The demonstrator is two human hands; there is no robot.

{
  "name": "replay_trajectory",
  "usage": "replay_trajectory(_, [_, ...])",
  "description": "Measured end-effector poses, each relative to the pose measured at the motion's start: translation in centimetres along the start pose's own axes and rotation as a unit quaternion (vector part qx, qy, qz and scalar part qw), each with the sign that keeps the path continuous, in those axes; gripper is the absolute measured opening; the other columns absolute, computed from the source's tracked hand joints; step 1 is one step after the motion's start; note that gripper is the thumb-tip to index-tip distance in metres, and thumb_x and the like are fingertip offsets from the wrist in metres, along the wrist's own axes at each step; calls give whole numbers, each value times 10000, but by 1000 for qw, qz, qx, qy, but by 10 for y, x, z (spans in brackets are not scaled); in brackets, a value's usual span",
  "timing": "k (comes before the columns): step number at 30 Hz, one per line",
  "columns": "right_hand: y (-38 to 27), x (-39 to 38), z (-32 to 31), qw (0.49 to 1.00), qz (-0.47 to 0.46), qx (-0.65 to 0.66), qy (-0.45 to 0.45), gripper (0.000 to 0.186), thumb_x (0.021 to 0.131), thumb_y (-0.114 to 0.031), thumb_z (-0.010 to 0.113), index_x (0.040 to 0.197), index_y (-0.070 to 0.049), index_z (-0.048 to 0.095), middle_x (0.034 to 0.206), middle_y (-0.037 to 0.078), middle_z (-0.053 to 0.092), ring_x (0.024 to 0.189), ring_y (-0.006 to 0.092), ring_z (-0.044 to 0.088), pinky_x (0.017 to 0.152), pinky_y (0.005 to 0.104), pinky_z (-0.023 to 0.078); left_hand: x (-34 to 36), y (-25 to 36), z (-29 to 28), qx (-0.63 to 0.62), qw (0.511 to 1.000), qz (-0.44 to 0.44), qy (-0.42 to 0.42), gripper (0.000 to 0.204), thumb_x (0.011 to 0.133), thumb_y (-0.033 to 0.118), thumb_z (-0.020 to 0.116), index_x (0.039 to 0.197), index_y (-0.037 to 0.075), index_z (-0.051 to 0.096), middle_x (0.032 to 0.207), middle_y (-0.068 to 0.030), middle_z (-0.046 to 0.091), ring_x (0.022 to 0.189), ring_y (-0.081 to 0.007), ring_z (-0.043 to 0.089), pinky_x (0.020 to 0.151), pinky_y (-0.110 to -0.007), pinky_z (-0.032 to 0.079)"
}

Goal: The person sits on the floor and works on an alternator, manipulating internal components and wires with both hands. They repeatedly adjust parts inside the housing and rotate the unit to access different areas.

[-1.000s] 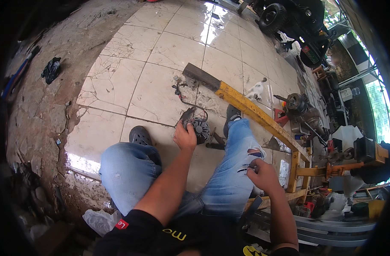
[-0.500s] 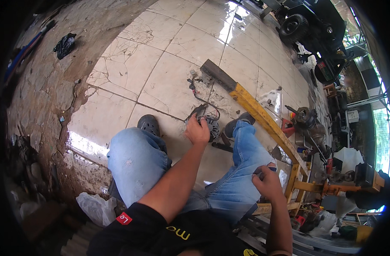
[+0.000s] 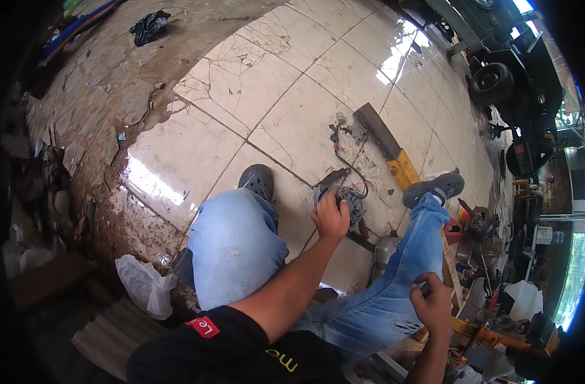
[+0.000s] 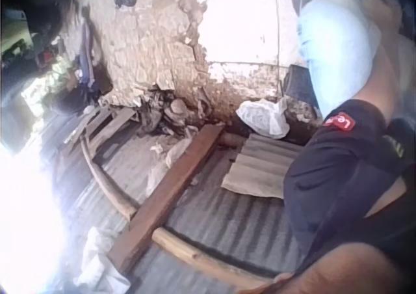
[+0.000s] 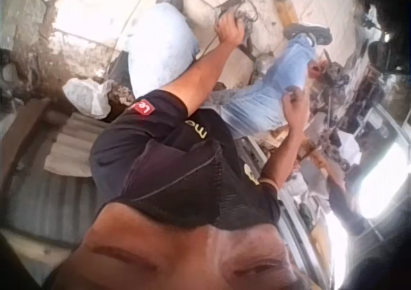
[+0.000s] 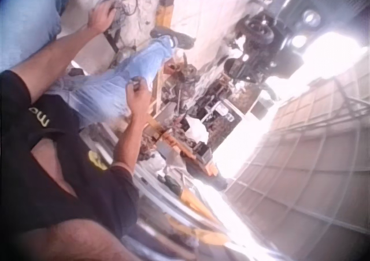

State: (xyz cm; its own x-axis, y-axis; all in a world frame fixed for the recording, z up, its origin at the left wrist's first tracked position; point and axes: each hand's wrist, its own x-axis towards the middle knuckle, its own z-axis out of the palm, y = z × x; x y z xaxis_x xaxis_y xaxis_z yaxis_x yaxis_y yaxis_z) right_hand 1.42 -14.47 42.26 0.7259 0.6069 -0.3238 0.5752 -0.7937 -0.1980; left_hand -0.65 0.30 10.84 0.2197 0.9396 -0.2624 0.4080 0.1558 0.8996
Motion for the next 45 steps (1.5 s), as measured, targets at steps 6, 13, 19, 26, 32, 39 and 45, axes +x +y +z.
replay_trajectory(6, [20,3,-7,1000,16,-18,-10,98,836,-84,679,898,-22,635,535,10,521,482,75,462,491,279,356,9,7,-2,12,999,-49,-8,466,911,327,545,1326,114,535,1305,-98,582,1254,-297,501,1082,-562,281])
replay_trajectory(13, [18,24,10,999,-18,33,-1,109,837,-86,680,904,-11,638,530,10,531,479,87,471,494,285,372,-1,3,7,14,999,24,-20,478,922,327,536,1349,113,515,1313,-109,576,1263,-302,493,1080,-542,288])
replay_trajectory(19, [21,-3,16,999,41,24,-14,129,828,-126,679,896,-21,649,558,29,558,507,94,488,507,288,375,2,4,7,25,1000,2,-15,488,899,327,564,1336,113,531,1298,-117,580,1249,-305,500,1071,-536,296])
replay_trajectory(26, [42,-19,5,997,65,48,8,127,841,-126,668,907,-19,652,573,15,549,530,71,481,509,280,370,-6,3,11,29,999,27,-27,477,902,308,561,1337,114,530,1299,-100,583,1249,-296,499,1067,-532,294])
replay_trajectory(32, [41,-2,-8,997,43,39,43,121,847,-113,665,901,-8,641,571,-9,531,520,57,459,504,263,351,12,9,12,18,1000,20,14,492,906,316,561,1348,105,518,1277,-102,593,1238,-300,508,1056,-544,304])
replay_trajectory(39, [13,5,-13,997,2,55,52,81,840,-27,649,906,1,612,558,-15,501,506,58,449,495,255,349,6,5,11,39,997,-64,-17,507,889,325,568,1340,97,522,1304,-114,570,1242,-301,504,1041,-562,329])
replay_trajectory(45, [31,-8,-2,998,2,54,34,96,831,-35,662,906,4,616,580,-2,543,521,60,491,496,254,371,5,14,10,20,997,-70,16,509,876,317,563,1333,95,527,1317,-106,568,1251,-303,501,1051,-565,319])
